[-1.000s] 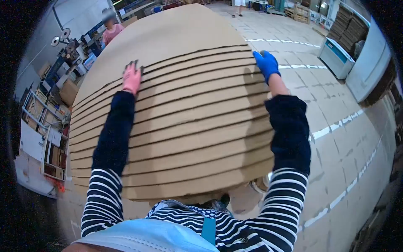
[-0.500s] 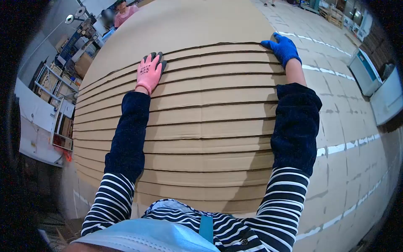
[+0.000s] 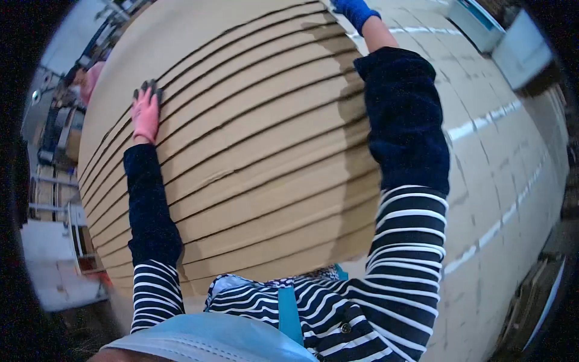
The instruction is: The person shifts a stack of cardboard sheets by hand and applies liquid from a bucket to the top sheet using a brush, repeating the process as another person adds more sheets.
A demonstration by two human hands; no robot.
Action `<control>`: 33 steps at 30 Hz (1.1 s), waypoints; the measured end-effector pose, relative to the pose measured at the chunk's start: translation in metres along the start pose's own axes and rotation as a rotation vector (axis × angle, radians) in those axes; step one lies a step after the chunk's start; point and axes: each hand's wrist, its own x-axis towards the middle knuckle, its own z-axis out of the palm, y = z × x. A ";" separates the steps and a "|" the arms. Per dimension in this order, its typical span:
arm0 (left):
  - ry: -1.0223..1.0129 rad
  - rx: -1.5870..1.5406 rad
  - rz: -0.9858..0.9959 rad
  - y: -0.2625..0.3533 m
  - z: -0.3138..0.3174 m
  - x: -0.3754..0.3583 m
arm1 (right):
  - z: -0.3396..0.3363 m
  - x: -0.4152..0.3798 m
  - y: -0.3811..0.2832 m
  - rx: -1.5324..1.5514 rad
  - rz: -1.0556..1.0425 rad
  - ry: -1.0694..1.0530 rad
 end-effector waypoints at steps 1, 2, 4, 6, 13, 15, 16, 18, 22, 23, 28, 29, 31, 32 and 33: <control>0.003 -0.045 0.004 -0.011 0.010 0.002 | -0.042 -0.014 -0.049 0.215 0.289 0.000; 0.006 -0.085 0.001 -0.020 0.018 0.003 | -0.073 -0.038 -0.077 0.028 0.197 0.024; -0.046 -0.043 -0.064 -0.026 0.022 0.001 | -0.108 -0.073 -0.113 -0.194 -0.271 0.064; -0.053 -0.059 -0.049 -0.044 0.034 0.004 | -0.118 -0.094 -0.176 -0.343 -0.060 0.077; -0.082 0.096 0.066 -0.118 0.107 0.033 | -0.064 -0.209 -0.258 -0.171 0.091 -0.212; -0.086 0.073 0.071 -0.094 0.090 0.038 | -0.105 -0.250 -0.261 -0.141 0.188 -0.260; -0.087 0.065 0.058 -0.102 0.100 0.045 | -0.111 -0.267 -0.271 -0.148 0.213 -0.267; -0.068 0.070 0.107 -0.092 0.091 0.046 | -0.126 -0.296 -0.291 -0.165 0.302 -0.276; -0.053 -0.043 0.043 -0.054 0.060 0.044 | -0.160 -0.372 -0.327 -0.140 0.461 -0.142; -0.067 -0.026 -0.024 -0.048 0.057 0.045 | -0.150 -0.422 -0.334 -0.117 0.449 -0.260; -0.087 -0.081 -0.048 -0.037 0.047 0.046 | -0.110 -0.658 -0.439 0.187 1.209 -1.570; -0.007 -0.067 -0.034 -0.046 0.060 0.056 | -0.100 -0.715 -0.474 0.243 1.501 -1.313; 0.233 -0.045 -0.049 -0.013 0.012 0.035 | -0.115 -0.694 -0.526 0.587 2.273 -0.631; 0.357 -0.073 -0.026 0.004 -0.009 0.028 | -0.083 -0.757 -0.554 0.859 2.586 -0.224; 0.333 -0.068 0.017 0.029 -0.029 0.019 | -0.070 -0.770 -0.578 0.852 2.530 -0.226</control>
